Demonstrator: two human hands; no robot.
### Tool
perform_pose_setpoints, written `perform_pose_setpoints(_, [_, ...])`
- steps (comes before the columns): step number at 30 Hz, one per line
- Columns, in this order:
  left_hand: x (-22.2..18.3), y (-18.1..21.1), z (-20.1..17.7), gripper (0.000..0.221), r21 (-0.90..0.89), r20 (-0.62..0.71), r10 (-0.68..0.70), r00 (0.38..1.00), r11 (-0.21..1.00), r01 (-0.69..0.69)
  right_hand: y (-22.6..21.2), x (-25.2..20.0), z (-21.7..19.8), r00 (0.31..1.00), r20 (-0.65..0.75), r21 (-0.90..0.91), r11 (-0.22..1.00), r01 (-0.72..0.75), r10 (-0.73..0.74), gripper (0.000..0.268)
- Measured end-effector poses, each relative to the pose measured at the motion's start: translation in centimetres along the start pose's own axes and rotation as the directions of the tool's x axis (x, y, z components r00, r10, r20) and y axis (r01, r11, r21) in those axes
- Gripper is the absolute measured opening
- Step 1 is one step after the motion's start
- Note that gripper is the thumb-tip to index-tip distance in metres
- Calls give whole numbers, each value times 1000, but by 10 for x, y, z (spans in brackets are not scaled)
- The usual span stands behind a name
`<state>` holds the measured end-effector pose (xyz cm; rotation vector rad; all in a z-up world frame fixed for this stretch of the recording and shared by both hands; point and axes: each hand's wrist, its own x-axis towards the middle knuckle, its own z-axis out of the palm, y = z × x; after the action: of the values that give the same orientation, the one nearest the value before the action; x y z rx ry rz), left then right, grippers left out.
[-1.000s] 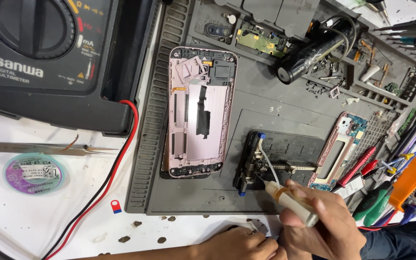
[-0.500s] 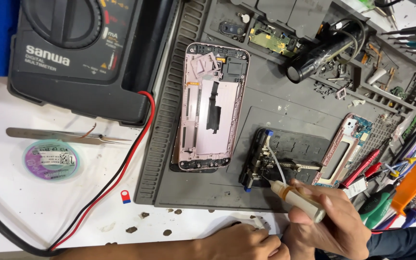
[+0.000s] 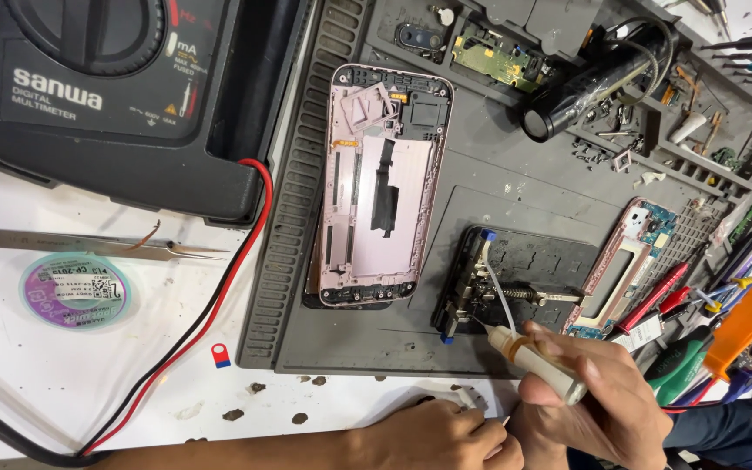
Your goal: Repairing a mobile phone by soldering components on the motherboard and cleaning parts with solvent.
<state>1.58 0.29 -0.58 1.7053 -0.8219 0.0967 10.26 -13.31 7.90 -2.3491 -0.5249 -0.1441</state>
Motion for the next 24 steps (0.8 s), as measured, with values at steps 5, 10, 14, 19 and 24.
perform_pose_setpoints(5, [3, 0, -7, 8, 5, 2, 23, 1000, 1000, -23, 23, -10, 4, 992, -69, 17, 994, 110, -108, 50])
perform_pose_setpoints(10, [3, 1, -9, 6, -27, 17, 0, 1000, 1000, 1, 6, -6, -11, 996, 62, -8, 998, 59, -58, 58])
perform_pose_setpoints(14, [2, 1, -5, 4, -12, 0, -1, 1000, 1000, 1, 13, -10, -16, 988, 146, -3, 999, 50, -49, 71])
perform_pose_setpoints(19, [1, 0, -3, 1, -12, 7, -1, 1000, 1000, 2, 17, -9, -8, 997, 4, -31, 997, 77, -77, 59])
perform_pose_setpoints(24, [-1, 0, 2, 5, 49, -6, 11, 1000, 999, -11, 12, -4, -20, 981, 186, -14, 998, 63, -59, 66])
